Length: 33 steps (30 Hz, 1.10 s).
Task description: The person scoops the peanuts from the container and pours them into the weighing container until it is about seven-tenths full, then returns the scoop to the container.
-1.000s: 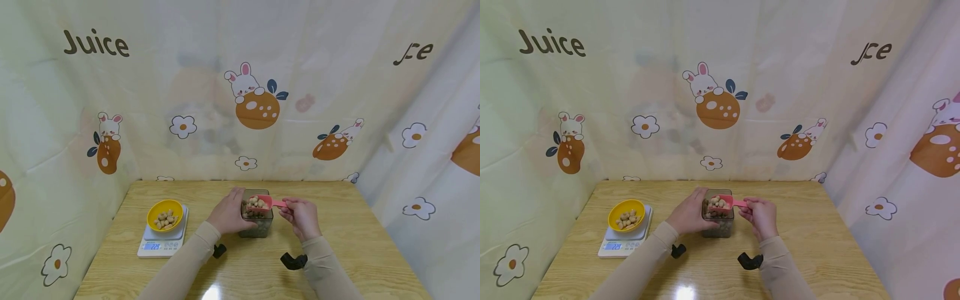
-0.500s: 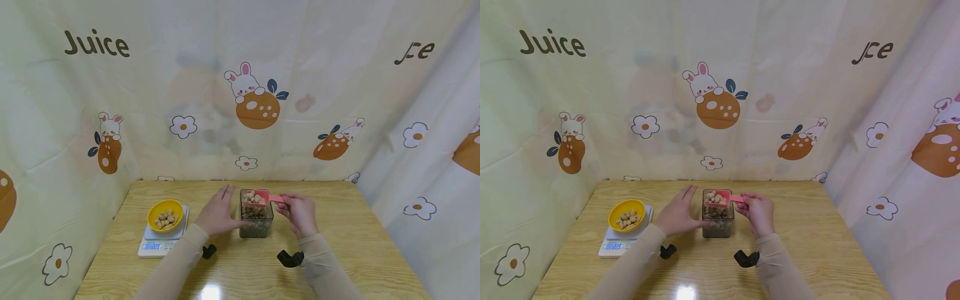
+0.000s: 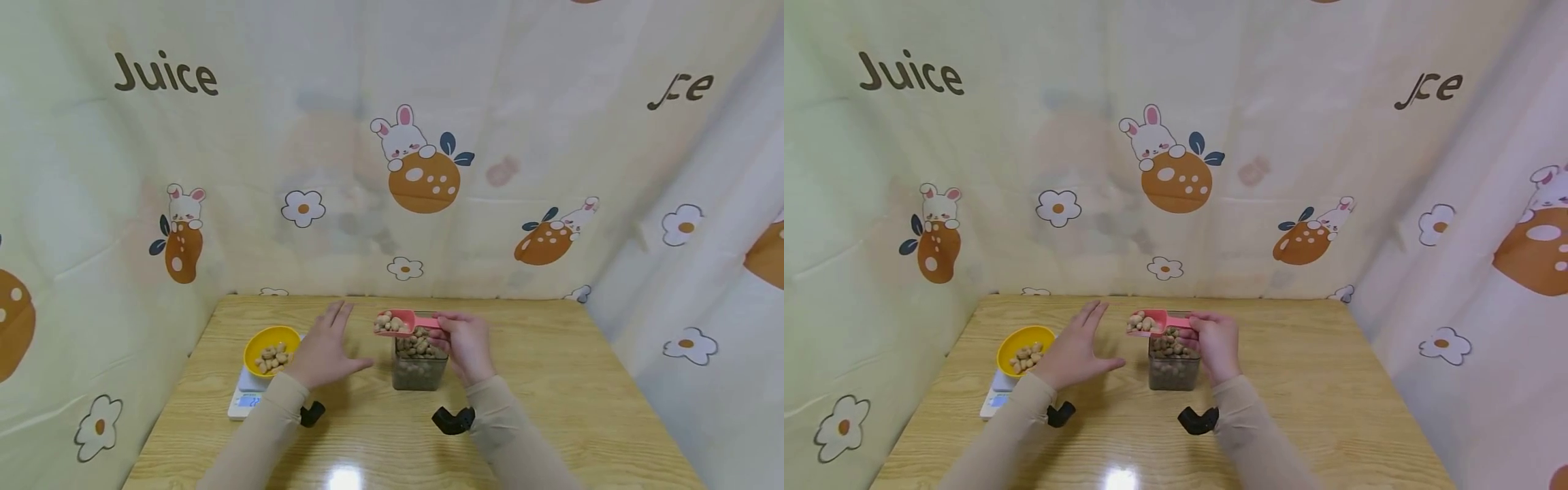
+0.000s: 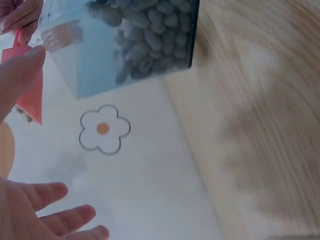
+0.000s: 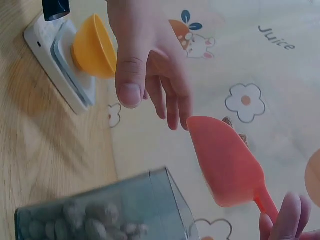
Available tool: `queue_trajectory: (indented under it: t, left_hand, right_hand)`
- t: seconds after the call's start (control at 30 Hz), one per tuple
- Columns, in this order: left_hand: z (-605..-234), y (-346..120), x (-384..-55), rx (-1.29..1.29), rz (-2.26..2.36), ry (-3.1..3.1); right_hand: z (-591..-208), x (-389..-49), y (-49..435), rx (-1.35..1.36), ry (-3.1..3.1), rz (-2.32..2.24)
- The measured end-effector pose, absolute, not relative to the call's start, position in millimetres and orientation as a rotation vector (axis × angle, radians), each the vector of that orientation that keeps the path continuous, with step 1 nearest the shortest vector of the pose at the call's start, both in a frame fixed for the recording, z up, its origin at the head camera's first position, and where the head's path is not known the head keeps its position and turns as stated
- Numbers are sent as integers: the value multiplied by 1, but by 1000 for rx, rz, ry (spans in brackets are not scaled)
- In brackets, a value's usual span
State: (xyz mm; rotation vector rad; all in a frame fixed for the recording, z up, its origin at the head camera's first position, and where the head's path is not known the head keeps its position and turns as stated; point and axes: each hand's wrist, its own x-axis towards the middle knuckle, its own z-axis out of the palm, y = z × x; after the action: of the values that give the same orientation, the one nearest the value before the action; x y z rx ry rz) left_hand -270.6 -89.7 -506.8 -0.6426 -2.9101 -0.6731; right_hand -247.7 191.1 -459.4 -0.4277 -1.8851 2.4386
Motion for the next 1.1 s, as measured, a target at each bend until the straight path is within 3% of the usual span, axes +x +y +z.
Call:
queue_trajectory:
  t: [1.1]
  left_hand:
    - [-530,-217,-237,-298,-704,-2906]
  right_hand:
    - [-471,-264,80,-238,-1963,2554]
